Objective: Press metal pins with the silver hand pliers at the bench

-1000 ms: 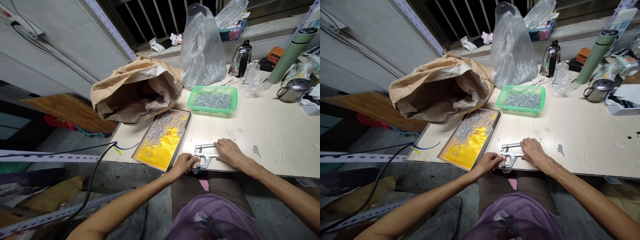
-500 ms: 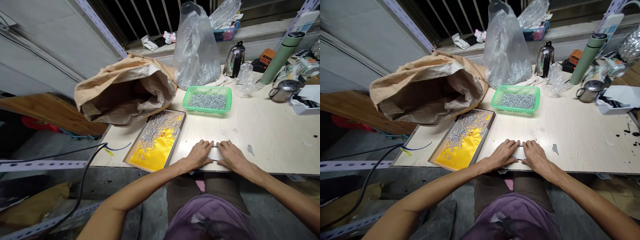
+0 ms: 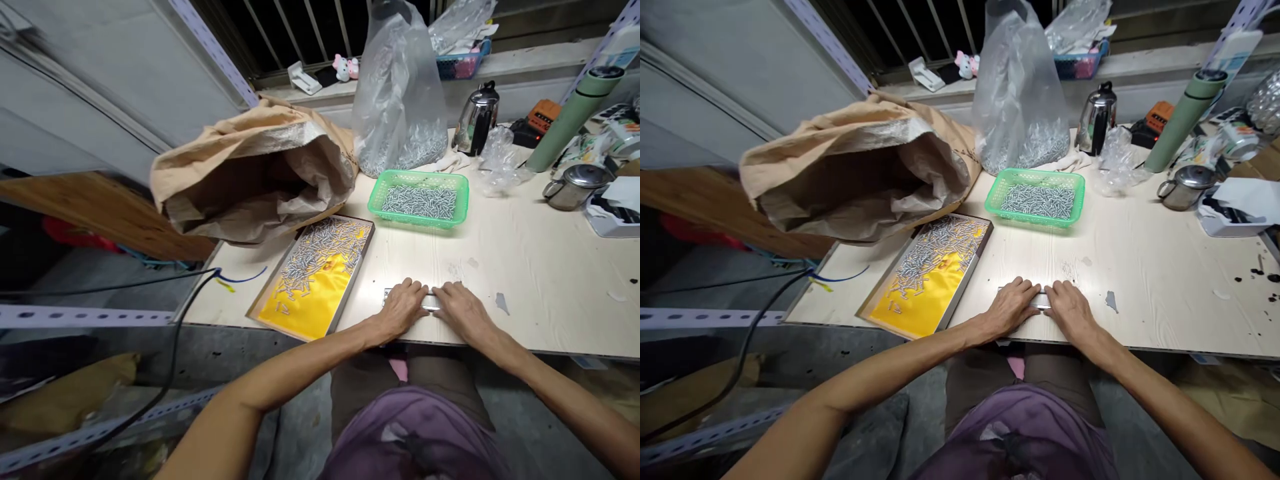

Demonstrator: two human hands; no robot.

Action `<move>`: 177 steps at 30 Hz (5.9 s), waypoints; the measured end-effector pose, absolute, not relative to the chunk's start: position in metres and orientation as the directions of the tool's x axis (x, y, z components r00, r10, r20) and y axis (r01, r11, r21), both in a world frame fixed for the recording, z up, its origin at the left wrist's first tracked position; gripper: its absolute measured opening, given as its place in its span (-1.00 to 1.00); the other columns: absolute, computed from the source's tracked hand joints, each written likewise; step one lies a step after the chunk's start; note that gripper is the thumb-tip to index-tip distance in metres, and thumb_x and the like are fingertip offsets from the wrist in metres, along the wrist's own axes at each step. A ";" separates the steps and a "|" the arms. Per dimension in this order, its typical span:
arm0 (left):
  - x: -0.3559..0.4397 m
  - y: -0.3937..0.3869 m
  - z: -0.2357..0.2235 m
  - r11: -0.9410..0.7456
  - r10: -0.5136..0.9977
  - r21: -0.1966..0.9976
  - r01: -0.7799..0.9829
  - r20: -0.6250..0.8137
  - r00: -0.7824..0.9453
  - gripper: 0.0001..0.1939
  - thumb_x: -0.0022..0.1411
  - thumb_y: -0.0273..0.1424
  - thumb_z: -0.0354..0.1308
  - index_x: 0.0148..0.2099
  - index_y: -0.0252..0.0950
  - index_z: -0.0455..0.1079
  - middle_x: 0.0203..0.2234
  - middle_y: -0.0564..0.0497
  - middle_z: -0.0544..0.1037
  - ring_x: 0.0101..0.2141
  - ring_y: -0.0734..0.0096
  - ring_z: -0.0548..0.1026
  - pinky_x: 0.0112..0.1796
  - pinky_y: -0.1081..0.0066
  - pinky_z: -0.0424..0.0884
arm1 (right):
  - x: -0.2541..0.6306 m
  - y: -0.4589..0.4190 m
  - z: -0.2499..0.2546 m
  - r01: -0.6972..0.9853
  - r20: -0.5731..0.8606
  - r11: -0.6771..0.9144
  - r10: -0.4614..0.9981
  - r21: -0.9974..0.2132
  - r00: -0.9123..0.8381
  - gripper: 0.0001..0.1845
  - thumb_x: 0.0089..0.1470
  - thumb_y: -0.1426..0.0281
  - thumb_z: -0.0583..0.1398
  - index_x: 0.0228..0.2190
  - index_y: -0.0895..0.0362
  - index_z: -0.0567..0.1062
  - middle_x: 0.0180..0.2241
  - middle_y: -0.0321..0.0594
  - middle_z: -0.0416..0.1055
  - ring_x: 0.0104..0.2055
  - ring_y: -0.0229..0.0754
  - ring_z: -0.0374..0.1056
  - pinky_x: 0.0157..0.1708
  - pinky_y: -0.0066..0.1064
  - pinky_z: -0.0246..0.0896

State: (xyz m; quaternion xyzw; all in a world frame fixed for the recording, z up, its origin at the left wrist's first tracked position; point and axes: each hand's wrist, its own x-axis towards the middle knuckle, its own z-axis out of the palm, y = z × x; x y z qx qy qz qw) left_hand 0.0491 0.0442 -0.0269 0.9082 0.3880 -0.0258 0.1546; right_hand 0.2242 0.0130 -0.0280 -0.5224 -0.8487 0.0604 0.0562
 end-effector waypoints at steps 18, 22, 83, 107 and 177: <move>0.052 -0.031 -0.063 -0.684 0.681 0.495 0.537 0.167 0.713 -0.45 0.25 -0.09 0.02 0.09 -0.42 0.28 -0.02 -0.26 0.44 0.08 0.07 0.34 0.06 0.13 0.29 | 0.156 0.055 -0.003 0.678 -0.089 0.710 0.675 -0.192 -0.732 -0.87 0.08 0.40 0.20 -0.30 0.04 0.53 -0.18 -0.16 0.41 -0.10 -0.10 0.19 -0.22 -0.31 0.05; 0.038 -0.046 -0.058 -0.818 0.527 0.423 0.389 0.283 0.801 -0.58 0.24 -0.13 0.06 -0.02 -0.35 0.38 -0.18 -0.16 0.53 -0.09 0.23 0.46 -0.03 0.30 0.37 | 0.123 0.042 -0.014 0.536 -0.090 0.838 0.528 -0.103 -0.844 -0.87 0.05 0.47 0.17 -0.45 0.12 0.53 -0.27 -0.10 0.39 -0.10 -0.06 0.18 -0.21 -0.26 0.05; -0.014 0.026 -0.023 0.630 0.681 0.673 0.387 -0.719 0.142 -0.69 0.00 -0.19 0.21 -0.38 -0.38 0.37 -0.80 0.24 0.22 -0.77 0.68 0.14 -0.72 0.61 0.00 | 0.213 0.008 -0.035 0.835 0.114 0.519 0.855 -0.182 -0.506 -0.78 0.18 0.51 0.04 -0.49 0.12 0.37 -0.48 -0.25 0.29 -0.45 -0.23 0.16 -0.44 -0.38 -0.06; -0.011 0.023 -0.034 0.600 0.570 0.589 0.541 -0.789 0.227 -0.62 0.00 -0.15 0.23 -0.58 -0.35 0.27 -0.85 0.20 0.26 -0.82 0.62 0.23 -0.74 0.60 0.04 | 0.212 0.001 -0.030 0.836 0.071 0.532 0.846 -0.130 -0.528 -0.78 0.02 0.66 0.05 -0.46 0.12 0.37 -0.47 -0.24 0.28 -0.46 -0.23 0.11 -0.46 -0.39 -0.11; 0.057 0.053 -0.020 -0.658 0.661 0.278 0.700 -0.232 0.714 -0.89 0.27 -0.39 0.06 -0.23 -0.33 0.36 -0.32 -0.05 0.41 -0.21 0.26 0.34 -0.26 0.31 0.34 | 0.226 0.033 -0.025 0.836 -0.125 0.521 0.830 -0.171 -0.543 -0.90 0.11 0.46 0.16 -0.45 0.14 0.42 -0.44 -0.23 0.36 -0.34 -0.18 0.26 -0.34 -0.37 0.05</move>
